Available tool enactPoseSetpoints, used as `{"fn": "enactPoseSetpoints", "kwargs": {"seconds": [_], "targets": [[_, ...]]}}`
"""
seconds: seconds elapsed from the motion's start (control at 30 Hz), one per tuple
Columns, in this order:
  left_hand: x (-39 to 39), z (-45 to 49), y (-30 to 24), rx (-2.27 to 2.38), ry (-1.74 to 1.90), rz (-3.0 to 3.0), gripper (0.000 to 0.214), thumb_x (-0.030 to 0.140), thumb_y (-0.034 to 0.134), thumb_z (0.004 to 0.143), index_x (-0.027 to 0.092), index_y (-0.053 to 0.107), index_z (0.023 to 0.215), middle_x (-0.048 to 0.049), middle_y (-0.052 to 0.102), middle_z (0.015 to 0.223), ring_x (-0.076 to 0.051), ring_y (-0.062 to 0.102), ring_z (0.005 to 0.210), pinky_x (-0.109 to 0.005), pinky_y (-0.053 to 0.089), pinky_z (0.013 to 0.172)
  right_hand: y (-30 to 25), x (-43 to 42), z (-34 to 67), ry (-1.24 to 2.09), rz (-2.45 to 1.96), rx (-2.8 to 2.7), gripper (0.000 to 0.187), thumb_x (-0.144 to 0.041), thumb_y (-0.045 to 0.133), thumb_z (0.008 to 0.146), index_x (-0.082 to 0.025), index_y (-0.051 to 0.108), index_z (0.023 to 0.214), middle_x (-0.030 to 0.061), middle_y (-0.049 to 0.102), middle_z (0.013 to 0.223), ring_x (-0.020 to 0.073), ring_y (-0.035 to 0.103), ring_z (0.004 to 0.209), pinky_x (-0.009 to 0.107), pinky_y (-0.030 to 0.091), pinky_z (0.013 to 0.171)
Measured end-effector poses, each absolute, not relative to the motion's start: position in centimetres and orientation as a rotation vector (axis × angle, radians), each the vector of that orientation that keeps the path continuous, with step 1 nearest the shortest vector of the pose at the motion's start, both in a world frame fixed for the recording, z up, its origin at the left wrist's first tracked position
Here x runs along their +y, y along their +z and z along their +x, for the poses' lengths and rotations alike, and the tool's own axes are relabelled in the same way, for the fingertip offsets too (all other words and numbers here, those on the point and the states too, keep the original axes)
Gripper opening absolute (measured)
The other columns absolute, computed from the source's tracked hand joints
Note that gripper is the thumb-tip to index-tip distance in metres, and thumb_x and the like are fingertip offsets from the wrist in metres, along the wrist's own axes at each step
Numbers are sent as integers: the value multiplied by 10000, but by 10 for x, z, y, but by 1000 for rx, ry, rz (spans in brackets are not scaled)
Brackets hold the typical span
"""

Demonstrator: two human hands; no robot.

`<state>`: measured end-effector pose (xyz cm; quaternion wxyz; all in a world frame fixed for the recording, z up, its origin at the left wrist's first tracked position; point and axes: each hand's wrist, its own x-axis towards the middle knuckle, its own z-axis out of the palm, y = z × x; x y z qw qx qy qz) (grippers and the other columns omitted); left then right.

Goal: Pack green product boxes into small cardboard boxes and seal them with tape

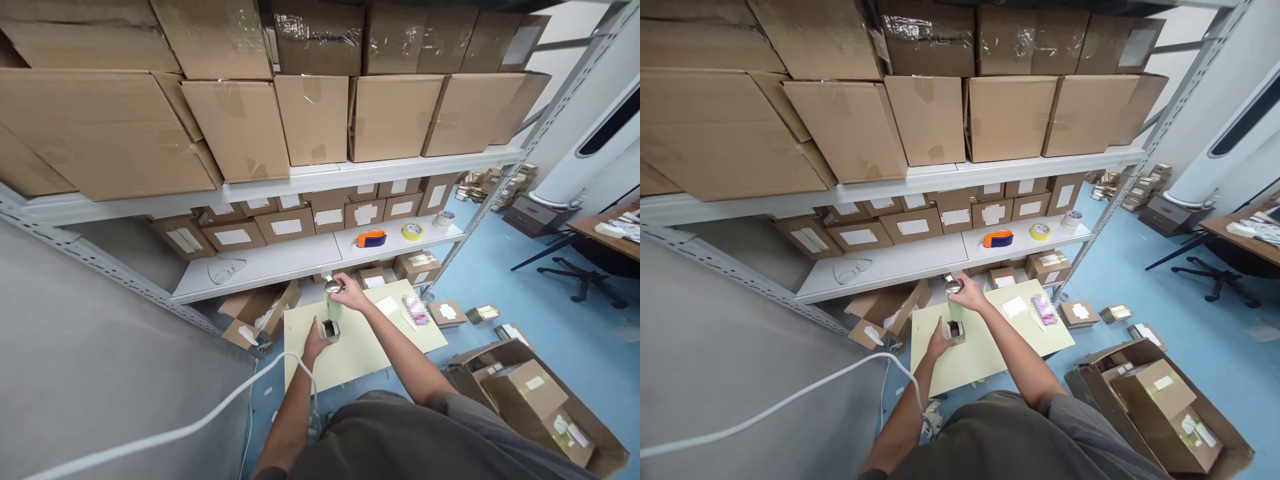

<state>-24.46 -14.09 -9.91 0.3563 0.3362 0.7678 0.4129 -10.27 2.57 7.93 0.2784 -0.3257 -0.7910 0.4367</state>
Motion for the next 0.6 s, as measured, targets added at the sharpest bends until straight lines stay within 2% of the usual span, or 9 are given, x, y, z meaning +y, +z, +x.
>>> {"fn": "enactPoseSetpoints", "kwargs": {"seconds": [0.1,0.17,0.23,0.33,0.5,0.6], "targets": [[-144,-250,-76,1994,1095,992,1438,291,1049,464,234,343,1716,-225,334,1821,-431,256,1713,-546,235,1386,91,30,-93,1201,-883,-2108,486,-328,822,716,-250,718,1185,-5,748,1004,226,666,905,329,517,870],[-143,-250,-52,2018,1136,1047,1494,356,1064,445,244,322,1737,-211,336,1819,-452,260,1706,-591,240,1383,94,33,-88,1221,-874,-2095,487,-357,824,701,-252,719,1165,-12,746,981,217,662,880,331,522,860],[-137,-244,-24,2017,1246,1070,1365,415,1039,537,272,374,1721,-198,391,1789,-448,336,1676,-602,330,1339,96,33,-84,1236,-841,-2083,496,-387,819,697,-252,715,1163,-13,747,979,212,665,872,335,527,858],[-118,-226,18,1942,1459,1104,1063,448,977,682,280,515,1625,-189,528,1681,-398,579,1500,-546,520,1178,97,29,-81,1266,-774,-2068,520,-413,832,700,-247,713,1178,-1,756,1007,216,683,900,343,540,872],[-91,-203,67,1931,1623,1163,734,390,960,681,222,706,1349,-126,767,1307,-310,739,1190,-490,577,1085,95,28,-73,1430,-683,-1991,624,-488,911,734,-258,711,1279,47,777,1161,243,705,1034,403,566,987],[-88,-209,82,1815,1643,1091,706,422,962,665,185,730,1289,-125,804,1221,-303,766,1107,-486,598,1050,84,35,-62,1712,-572,-1938,874,-463,963,730,-290,618,1514,99,726,1382,266,697,1206,457,545,1099]]}}
